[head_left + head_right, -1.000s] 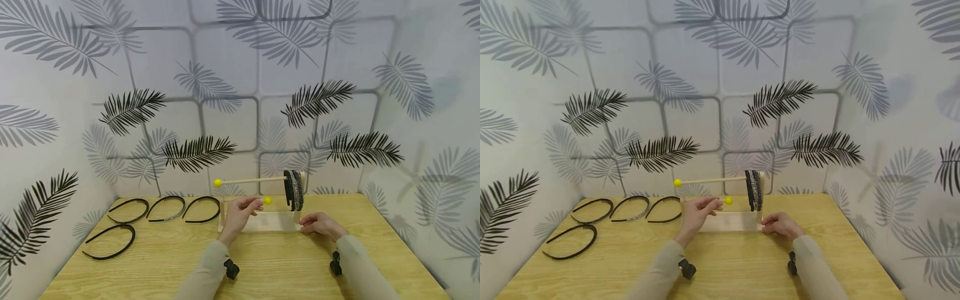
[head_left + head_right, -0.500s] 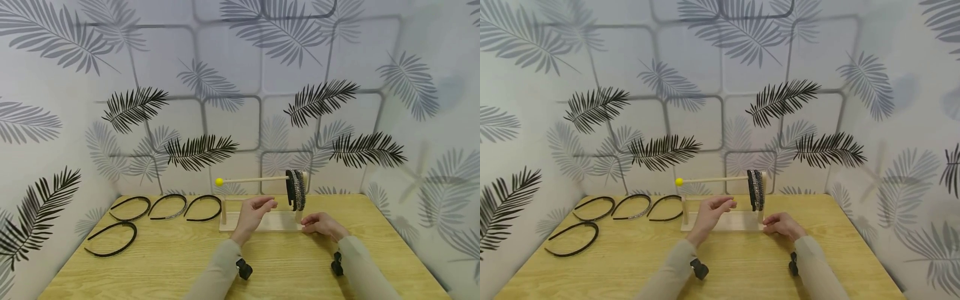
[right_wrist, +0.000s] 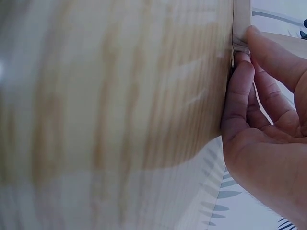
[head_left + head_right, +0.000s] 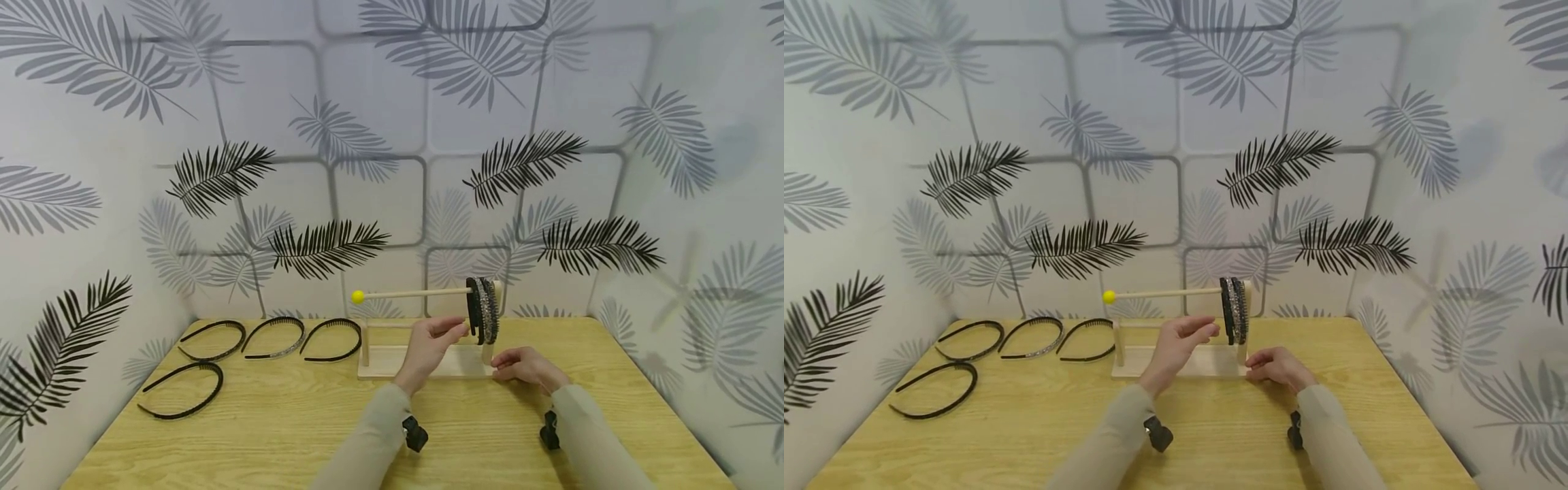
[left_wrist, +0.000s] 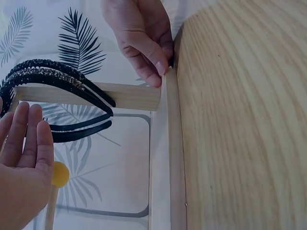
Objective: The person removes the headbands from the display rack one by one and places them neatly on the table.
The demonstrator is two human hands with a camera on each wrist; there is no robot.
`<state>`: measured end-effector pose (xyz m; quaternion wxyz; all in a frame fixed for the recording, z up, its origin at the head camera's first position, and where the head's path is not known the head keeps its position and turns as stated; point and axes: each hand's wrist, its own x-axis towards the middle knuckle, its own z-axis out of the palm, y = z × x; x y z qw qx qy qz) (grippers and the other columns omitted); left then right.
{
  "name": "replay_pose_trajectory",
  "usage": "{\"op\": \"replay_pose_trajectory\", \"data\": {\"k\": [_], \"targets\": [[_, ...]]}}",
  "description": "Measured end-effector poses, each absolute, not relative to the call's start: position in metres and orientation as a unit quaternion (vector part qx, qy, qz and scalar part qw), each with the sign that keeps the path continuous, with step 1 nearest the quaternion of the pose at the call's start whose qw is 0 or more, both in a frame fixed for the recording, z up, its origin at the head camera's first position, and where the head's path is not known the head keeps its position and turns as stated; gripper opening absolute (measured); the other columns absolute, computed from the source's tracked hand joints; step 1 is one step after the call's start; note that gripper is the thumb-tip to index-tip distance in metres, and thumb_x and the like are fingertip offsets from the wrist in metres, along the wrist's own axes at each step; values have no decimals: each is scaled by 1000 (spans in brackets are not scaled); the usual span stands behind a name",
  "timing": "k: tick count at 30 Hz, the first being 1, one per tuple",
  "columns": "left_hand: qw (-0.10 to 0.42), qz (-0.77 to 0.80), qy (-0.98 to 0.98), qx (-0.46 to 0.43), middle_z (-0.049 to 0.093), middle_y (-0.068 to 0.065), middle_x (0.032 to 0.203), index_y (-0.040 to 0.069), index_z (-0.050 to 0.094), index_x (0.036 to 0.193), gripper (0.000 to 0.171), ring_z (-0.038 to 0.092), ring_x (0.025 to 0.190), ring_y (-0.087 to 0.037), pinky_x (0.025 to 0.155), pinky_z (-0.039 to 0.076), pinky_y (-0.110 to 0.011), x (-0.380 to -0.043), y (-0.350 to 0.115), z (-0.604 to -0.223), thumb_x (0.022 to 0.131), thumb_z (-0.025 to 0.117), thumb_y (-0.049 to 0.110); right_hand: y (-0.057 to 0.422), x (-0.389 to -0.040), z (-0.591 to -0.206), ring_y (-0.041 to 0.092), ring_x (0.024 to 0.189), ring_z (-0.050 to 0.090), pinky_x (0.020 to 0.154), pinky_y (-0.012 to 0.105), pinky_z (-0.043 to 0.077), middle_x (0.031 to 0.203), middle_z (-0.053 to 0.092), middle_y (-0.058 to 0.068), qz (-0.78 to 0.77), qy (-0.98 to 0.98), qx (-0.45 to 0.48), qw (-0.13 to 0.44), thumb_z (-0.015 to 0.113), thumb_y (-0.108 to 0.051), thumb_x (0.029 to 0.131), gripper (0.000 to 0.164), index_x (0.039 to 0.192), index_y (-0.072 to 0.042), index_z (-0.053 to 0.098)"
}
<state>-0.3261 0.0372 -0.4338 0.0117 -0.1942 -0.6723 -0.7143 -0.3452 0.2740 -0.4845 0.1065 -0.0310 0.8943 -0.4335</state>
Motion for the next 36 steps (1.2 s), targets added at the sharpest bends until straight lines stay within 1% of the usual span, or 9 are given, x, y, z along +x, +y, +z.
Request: {"op": "replay_pose_trajectory", "data": {"k": [3,7,10,16,19,24,27,33,36], "targets": [[8,-716,-671,-194,73,-14,112,4,69,122,33,69,99,-16,94,53,-33,-327,42,-432,95,67,22,275,-345,-485,14,85,56,76,26,44,98,70,5,-435,894,-35,105,76,-14,85,25,105,-1,70],[2,-716,-672,-189,72,-13,114,5,69,121,32,68,99,-16,93,52,-33,-333,51,-434,94,69,23,275,-346,-486,14,85,56,76,26,44,97,70,4,-439,892,-36,104,77,-14,85,25,105,-1,70],[-3,-713,-676,-188,71,-12,117,6,70,121,32,67,103,-16,95,52,-33,-335,57,-434,93,69,23,276,-346,-488,13,84,56,75,25,45,96,69,4,-441,891,-38,104,77,-14,84,25,105,-1,70],[-18,-714,-677,-178,68,-11,124,4,66,126,40,63,113,-17,99,50,-36,-336,65,-432,93,70,25,276,-347,-487,14,83,56,75,26,45,96,69,5,-442,891,-40,102,77,-14,85,26,106,0,70],[-21,-722,-671,-169,69,-11,122,3,67,125,39,64,110,-16,100,49,-37,-336,68,-431,92,71,24,275,-347,-486,14,84,56,76,26,45,96,69,5,-440,891,-35,104,77,-14,85,26,106,-1,70],[-29,-735,-657,-165,71,-8,116,4,70,120,34,64,104,-10,99,49,-33,-335,75,-430,92,71,23,275,-346,-486,14,86,56,76,26,45,97,69,5,-442,890,-32,112,76,-14,85,26,107,-2,70],[-33,-729,-662,-172,71,-7,116,6,70,120,33,64,105,-10,99,49,-35,-334,77,-430,93,69,25,275,-345,-486,14,85,56,76,26,44,97,69,5,-443,889,-33,112,76,-14,85,26,107,-1,70],[-37,-717,-677,-162,69,-8,122,8,68,125,36,62,117,-20,104,46,-44,-333,79,-432,95,67,29,275,-344,-487,13,82,56,74,26,46,95,69,5,-459,880,-43,111,76,-11,85,25,106,1,69],[-32,-720,-673,-165,70,-7,119,8,70,121,33,63,112,-17,102,48,-42,-333,78,-432,95,66,29,276,-344,-487,12,82,56,74,25,45,94,69,4,-457,881,-44,109,75,-11,85,25,106,1,70]]}}
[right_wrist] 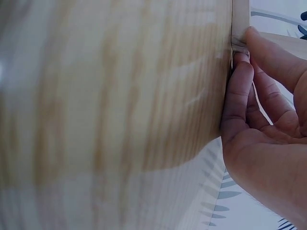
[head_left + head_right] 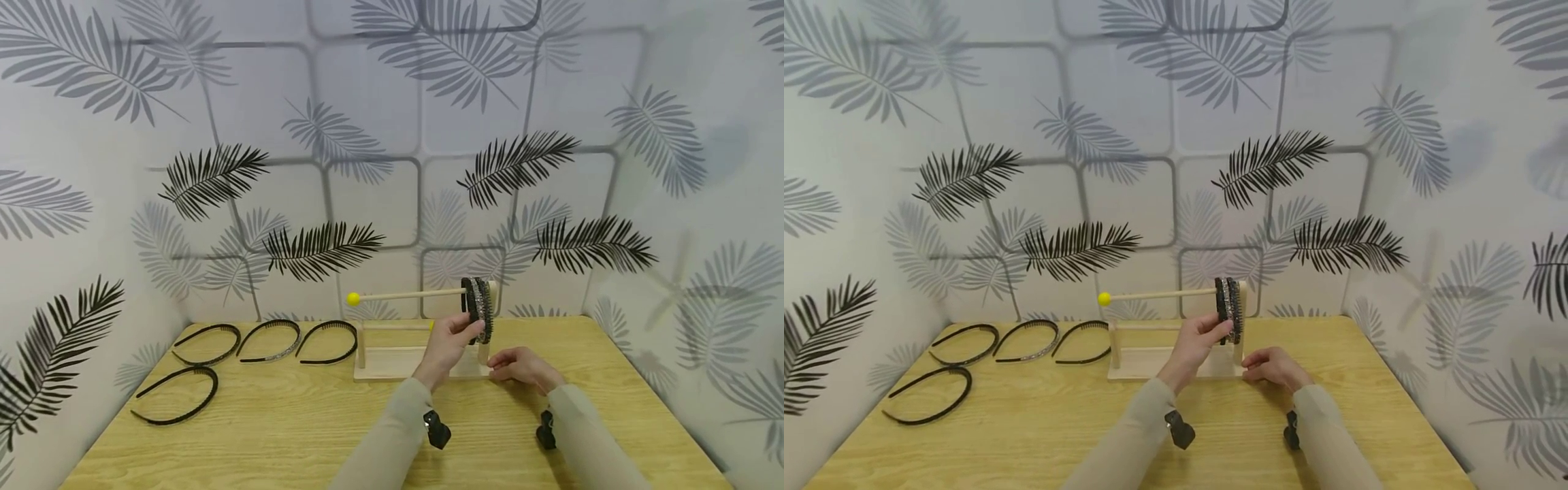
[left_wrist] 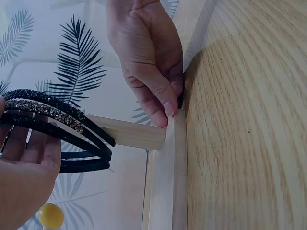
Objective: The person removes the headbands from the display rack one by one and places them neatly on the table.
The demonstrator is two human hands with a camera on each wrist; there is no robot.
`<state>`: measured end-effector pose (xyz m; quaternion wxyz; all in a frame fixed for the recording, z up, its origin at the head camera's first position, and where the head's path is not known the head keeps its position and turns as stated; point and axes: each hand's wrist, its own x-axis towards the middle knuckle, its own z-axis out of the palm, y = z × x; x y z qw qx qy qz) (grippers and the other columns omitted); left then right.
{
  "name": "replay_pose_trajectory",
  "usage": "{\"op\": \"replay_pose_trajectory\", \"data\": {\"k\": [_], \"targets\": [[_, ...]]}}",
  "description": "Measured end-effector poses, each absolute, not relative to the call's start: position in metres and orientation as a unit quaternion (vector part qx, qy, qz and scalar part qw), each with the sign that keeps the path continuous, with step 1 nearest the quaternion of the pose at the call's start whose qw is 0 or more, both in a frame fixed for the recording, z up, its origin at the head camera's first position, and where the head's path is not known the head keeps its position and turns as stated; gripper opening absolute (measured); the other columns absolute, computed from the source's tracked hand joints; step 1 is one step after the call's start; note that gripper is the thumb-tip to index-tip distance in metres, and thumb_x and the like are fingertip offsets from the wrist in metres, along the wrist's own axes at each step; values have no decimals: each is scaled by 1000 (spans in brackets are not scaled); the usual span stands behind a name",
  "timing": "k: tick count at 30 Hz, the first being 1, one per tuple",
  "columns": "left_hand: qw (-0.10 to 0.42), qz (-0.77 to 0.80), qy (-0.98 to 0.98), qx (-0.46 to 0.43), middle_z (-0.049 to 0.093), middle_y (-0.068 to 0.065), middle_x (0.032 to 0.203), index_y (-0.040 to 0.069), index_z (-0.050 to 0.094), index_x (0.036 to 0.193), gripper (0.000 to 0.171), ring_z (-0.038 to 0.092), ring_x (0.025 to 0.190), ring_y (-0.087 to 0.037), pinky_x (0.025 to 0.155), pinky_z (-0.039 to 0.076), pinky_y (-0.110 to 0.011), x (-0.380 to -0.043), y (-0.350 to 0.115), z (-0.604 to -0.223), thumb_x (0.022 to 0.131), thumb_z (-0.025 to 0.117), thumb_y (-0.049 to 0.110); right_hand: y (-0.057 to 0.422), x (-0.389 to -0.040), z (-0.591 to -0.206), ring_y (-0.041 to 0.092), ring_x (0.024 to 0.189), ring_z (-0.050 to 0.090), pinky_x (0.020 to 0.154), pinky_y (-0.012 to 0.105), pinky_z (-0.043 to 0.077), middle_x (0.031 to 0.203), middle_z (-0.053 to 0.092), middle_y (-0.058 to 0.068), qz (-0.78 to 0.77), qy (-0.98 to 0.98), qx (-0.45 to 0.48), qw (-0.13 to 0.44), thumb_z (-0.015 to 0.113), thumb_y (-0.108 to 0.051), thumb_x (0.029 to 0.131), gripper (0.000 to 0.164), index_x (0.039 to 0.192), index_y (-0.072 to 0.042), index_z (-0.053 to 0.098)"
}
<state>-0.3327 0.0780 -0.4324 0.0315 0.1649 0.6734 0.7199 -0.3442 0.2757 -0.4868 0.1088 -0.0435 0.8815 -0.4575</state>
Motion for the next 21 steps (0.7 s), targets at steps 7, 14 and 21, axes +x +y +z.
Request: {"op": "replay_pose_trajectory", "data": {"k": [7,14,21], "targets": [[15,731,659,177,73,-3,107,10,73,112,24,64,94,-8,90,50,-31,-331,71,-430,96,65,26,275,-345,-487,12,82,57,74,25,45,94,69,4,-456,882,-38,109,76,-11,85,24,106,1,70],[-5,741,648,177,74,-8,109,3,72,112,25,66,95,-11,90,52,-30,-331,63,-430,97,63,21,273,-345,-486,13,82,57,73,26,46,96,70,5,-454,883,-39,114,77,-11,84,27,107,1,69],[1,768,609,198,73,-20,102,4,68,114,22,70,101,-34,89,56,-38,-332,52,-433,99,60,17,276,-345,-486,11,84,58,75,26,47,98,69,4,-443,889,-50,109,76,-12,85,27,108,1,69]]}}
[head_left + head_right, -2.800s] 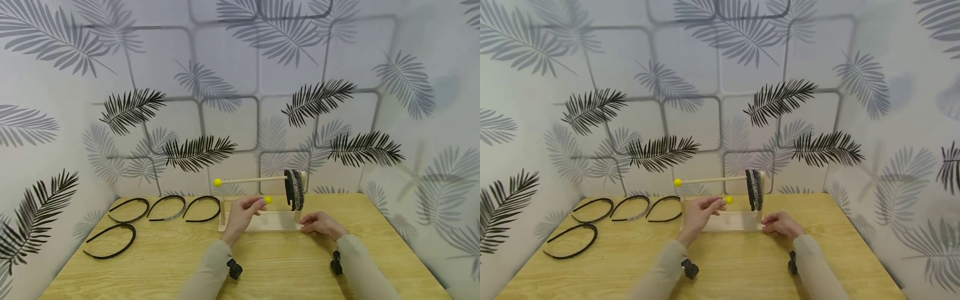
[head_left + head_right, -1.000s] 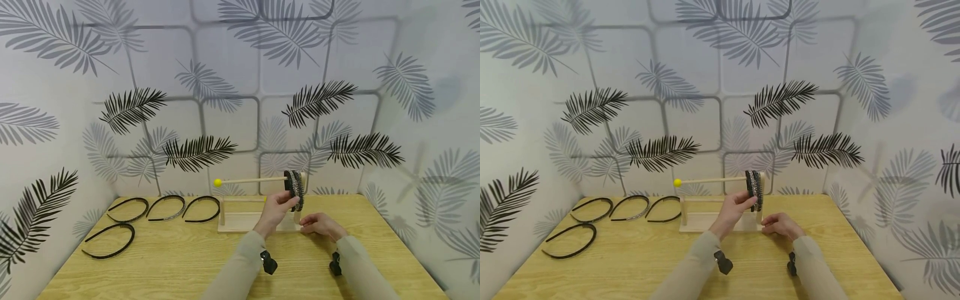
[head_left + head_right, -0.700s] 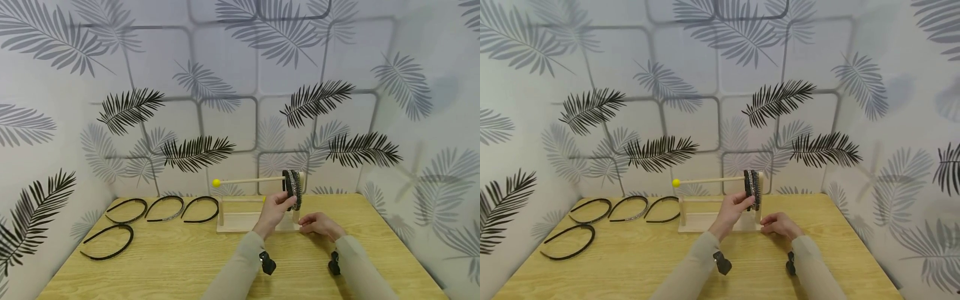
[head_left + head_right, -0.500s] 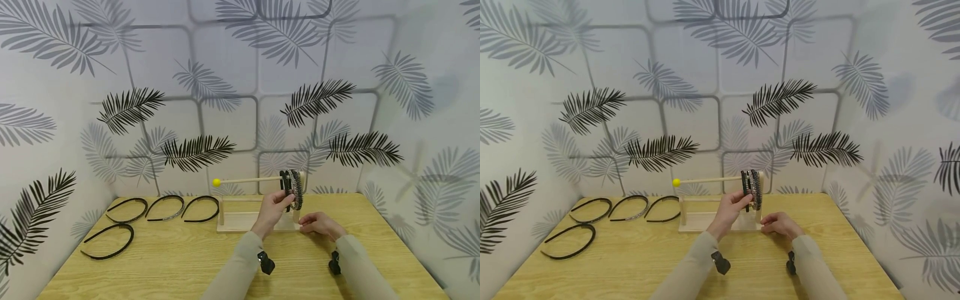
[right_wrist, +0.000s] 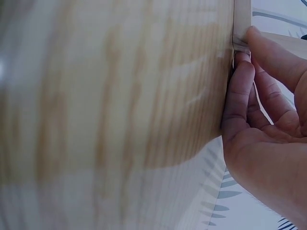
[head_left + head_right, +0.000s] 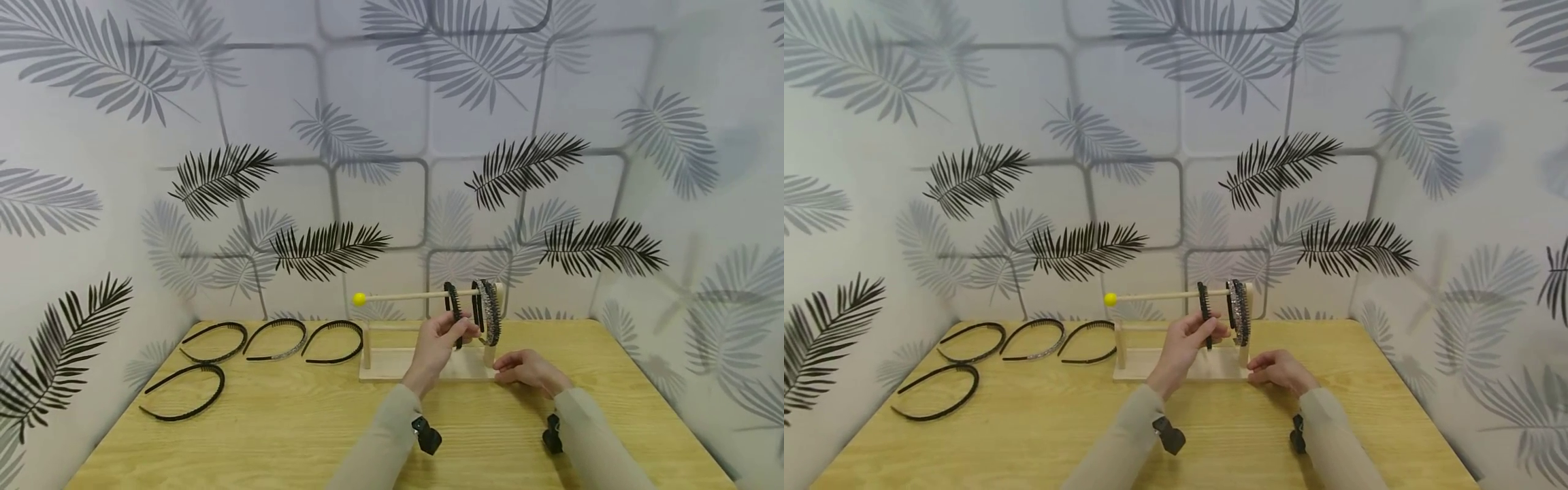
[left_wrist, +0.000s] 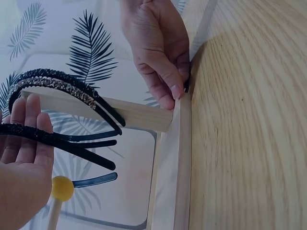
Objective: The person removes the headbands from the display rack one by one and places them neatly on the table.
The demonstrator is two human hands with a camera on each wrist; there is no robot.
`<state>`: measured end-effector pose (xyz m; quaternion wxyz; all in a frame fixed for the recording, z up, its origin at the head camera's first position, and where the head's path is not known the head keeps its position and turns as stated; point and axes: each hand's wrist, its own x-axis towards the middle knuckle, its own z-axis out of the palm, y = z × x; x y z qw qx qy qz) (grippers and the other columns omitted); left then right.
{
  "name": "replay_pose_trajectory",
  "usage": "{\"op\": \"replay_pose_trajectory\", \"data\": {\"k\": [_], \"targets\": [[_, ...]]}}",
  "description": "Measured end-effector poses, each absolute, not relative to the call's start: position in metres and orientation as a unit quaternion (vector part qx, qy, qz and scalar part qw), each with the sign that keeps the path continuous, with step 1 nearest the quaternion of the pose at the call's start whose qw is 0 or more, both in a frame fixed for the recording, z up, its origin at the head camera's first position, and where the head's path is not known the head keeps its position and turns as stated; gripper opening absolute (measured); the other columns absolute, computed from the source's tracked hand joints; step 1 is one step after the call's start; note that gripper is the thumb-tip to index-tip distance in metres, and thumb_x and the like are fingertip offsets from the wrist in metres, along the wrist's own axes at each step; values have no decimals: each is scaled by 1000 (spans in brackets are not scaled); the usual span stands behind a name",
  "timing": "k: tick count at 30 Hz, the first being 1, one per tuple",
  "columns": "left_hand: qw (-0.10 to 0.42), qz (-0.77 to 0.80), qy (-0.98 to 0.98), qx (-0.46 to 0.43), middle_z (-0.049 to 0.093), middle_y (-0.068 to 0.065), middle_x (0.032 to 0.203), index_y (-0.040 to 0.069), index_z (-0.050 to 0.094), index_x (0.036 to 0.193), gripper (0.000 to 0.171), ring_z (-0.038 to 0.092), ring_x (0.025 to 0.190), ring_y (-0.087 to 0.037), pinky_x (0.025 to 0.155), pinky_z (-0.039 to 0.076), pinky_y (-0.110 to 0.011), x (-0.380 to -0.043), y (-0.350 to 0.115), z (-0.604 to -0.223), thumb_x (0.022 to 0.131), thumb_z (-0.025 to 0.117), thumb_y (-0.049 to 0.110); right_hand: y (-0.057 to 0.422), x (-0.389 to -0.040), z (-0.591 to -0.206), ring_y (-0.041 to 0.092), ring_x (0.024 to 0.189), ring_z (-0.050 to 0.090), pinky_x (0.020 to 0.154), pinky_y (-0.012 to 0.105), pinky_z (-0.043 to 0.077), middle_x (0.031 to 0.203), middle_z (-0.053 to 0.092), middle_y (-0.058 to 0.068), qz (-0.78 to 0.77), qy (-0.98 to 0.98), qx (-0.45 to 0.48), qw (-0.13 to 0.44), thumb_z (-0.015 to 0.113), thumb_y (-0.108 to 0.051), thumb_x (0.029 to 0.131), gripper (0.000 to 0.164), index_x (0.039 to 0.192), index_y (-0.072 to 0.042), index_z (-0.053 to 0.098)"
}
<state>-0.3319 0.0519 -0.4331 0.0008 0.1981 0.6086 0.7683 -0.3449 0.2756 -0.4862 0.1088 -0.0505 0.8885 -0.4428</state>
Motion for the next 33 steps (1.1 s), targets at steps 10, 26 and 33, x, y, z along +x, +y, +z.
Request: {"op": "replay_pose_trajectory", "data": {"k": [10,26,33], "targets": [[6,769,607,203,72,-15,100,6,66,119,28,73,82,-17,83,58,-38,-332,29,-429,99,59,26,276,-346,-483,12,84,58,74,26,46,96,69,2,-439,892,-36,107,77,-14,85,27,107,-1,70],[-6,763,614,202,67,-1,78,11,60,127,32,65,65,-11,70,57,-32,-334,2,-428,103,51,30,275,-345,-487,12,82,58,71,27,47,98,68,6,-457,880,-42,119,75,-10,86,28,110,2,68],[-22,753,627,198,59,1,68,15,59,129,33,48,56,-10,56,43,-22,-335,-8,-427,104,46,33,275,-347,-488,11,80,58,69,26,47,96,68,3,-456,881,-39,120,75,-10,86,27,109,1,68]]}}
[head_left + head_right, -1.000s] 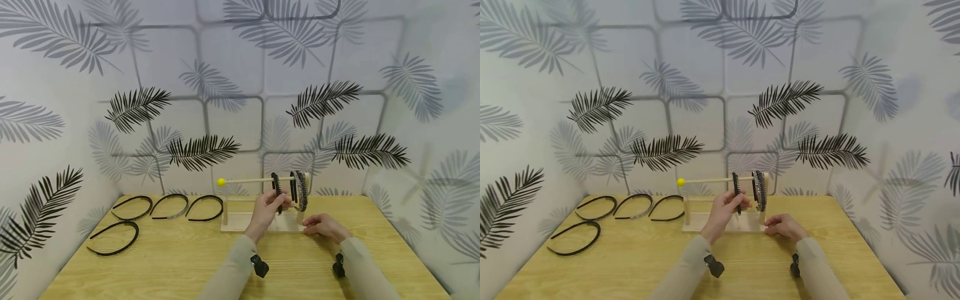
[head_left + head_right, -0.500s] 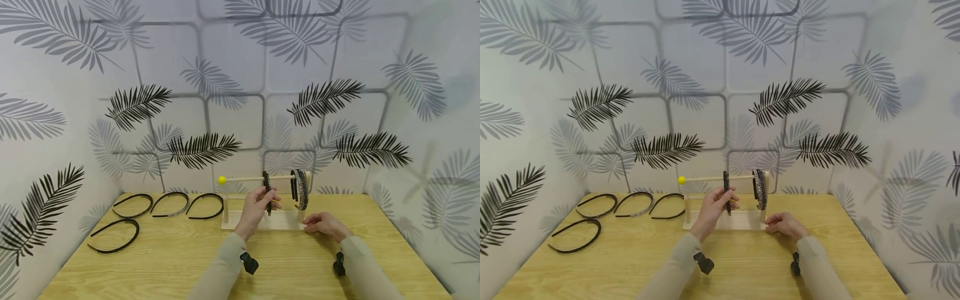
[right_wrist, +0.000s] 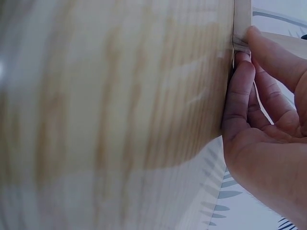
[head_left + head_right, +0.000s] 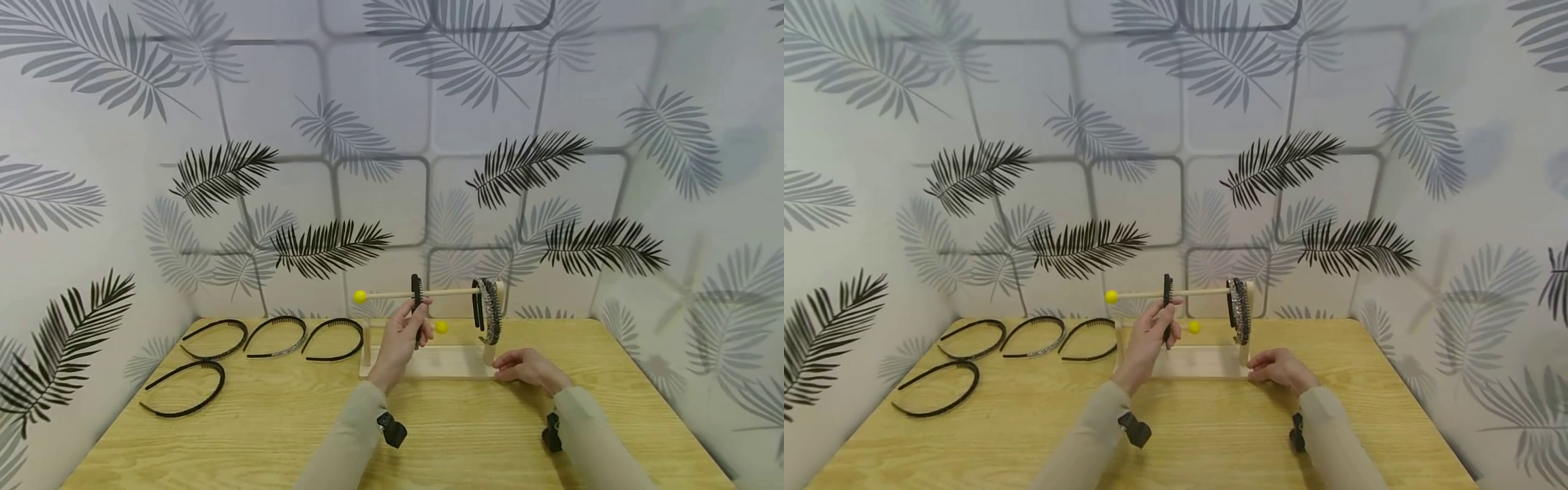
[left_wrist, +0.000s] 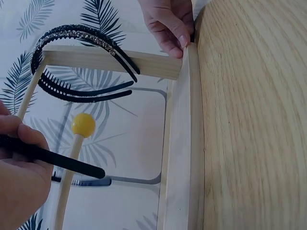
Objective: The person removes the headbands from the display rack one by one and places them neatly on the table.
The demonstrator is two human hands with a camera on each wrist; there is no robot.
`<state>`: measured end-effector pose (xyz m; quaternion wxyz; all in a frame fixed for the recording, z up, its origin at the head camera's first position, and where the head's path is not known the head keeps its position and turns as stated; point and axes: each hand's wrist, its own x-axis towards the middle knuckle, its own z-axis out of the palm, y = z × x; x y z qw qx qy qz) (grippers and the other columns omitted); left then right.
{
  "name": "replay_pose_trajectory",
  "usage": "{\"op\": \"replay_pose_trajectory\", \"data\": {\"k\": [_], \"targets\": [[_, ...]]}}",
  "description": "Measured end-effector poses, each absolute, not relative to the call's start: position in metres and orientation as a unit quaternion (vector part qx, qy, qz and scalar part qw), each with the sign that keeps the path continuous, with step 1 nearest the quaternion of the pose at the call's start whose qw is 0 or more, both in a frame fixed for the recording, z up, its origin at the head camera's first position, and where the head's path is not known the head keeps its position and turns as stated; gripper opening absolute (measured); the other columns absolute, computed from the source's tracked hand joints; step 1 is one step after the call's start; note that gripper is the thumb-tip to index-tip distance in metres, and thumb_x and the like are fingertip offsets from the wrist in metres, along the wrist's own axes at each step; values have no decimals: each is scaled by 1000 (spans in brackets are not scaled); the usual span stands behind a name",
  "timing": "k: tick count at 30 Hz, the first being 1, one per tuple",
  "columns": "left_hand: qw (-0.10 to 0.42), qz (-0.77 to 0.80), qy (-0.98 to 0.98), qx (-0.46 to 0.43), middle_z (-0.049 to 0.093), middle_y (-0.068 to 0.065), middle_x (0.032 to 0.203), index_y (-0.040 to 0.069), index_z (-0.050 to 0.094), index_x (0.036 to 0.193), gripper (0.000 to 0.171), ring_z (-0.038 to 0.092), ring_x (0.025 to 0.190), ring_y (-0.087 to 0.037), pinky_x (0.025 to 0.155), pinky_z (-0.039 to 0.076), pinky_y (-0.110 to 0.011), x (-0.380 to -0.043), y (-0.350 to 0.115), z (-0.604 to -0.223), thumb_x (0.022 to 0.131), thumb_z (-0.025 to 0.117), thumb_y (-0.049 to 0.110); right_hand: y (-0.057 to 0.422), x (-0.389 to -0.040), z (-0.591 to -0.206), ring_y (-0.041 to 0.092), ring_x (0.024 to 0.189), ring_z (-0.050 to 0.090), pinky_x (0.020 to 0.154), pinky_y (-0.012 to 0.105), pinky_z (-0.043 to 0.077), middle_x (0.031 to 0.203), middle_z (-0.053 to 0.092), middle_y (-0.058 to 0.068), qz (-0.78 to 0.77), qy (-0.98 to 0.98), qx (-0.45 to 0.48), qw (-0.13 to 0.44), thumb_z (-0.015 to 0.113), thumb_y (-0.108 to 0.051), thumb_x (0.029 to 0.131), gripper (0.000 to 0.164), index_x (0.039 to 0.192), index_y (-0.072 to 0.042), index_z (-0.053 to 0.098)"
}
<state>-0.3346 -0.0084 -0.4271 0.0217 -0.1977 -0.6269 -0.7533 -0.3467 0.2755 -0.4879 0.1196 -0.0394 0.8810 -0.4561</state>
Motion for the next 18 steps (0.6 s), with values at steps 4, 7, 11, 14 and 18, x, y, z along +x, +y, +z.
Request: {"op": "replay_pose_trajectory", "data": {"k": [4,7,11,14,18], "targets": [[32,-760,-621,-191,49,1,64,15,60,130,35,41,56,-11,54,36,-25,-335,-15,-430,104,47,35,275,-346,-489,12,80,58,69,26,48,96,68,4,-460,879,-33,120,75,-10,85,27,109,0,68],[42,-765,-615,-187,49,1,65,12,60,129,37,42,58,-13,55,38,-25,-336,-20,-431,104,47,35,275,-346,-488,13,82,58,70,26,48,97,68,5,-459,880,-30,118,76,-10,85,27,109,0,69],[49,-760,-621,-184,54,2,68,8,61,124,37,44,57,-13,55,41,-25,-334,-27,-430,104,47,36,275,-345,-487,14,84,58,72,27,48,99,69,6,-454,882,-35,119,76,-11,85,29,110,1,68],[61,-754,-627,-187,57,0,71,4,60,120,37,45,55,-13,55,42,-27,-333,-33,-428,104,47,35,275,-344,-486,14,84,58,73,27,48,100,69,6,-452,884,-40,115,75,-10,85,29,111,2,68],[71,-753,-627,-184,54,-4,73,-3,57,121,41,41,57,-13,54,37,-26,-331,-43,-429,105,45,33,274,-342,-486,14,86,59,76,26,47,100,69,7,-452,885,-44,108,75,-10,85,29,111,2,69]]}}
